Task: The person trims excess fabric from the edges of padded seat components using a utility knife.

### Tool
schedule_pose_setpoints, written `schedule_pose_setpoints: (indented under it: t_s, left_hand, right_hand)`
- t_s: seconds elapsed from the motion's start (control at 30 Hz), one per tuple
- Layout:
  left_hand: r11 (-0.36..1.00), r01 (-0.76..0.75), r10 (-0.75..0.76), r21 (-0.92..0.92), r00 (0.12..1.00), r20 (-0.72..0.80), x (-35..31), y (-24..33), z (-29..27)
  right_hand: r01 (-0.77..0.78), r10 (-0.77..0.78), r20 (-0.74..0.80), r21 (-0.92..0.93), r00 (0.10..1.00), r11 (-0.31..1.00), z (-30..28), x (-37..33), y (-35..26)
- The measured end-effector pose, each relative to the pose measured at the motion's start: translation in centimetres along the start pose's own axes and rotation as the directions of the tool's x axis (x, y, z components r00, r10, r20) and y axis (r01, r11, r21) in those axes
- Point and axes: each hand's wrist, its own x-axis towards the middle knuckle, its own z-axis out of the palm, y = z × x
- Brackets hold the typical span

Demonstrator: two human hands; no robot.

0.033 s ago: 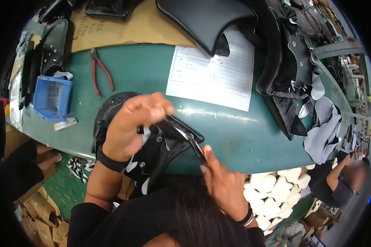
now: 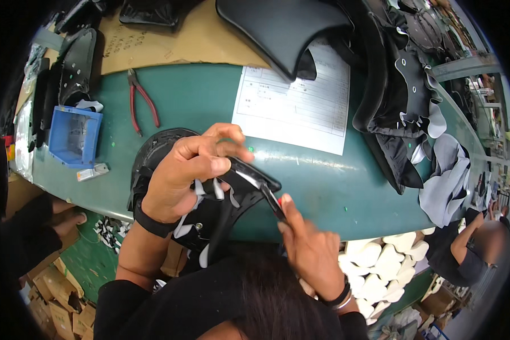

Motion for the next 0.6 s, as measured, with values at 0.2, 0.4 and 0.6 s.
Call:
schedule_pose_setpoints:
  t_s: [0.2,0.4,0.6]
  left_hand:
    - [-0.224,-0.263,0.111,0.938,0.950,0.293,0.3,0.5,1.5]
    - [-0.122,-0.336,0.122,0.934,0.929,0.350,2.1,-1.1,-0.6]
    - [0.975,-0.024,0.046,0.219,0.994,-0.097,3.3,1.3,-0.8]
  right_hand:
    - [0.076,-0.074,0.025,-0.113,0.997,0.991,-0.9,4.4,0.6]
    - [0.119,-0.119,-0.007,0.000,0.993,0.993,0.6,5.1,0.3]
    - [-0.012,0.010,0.010,0.264,1.000,0.964,2.5,5.1,-0.9]
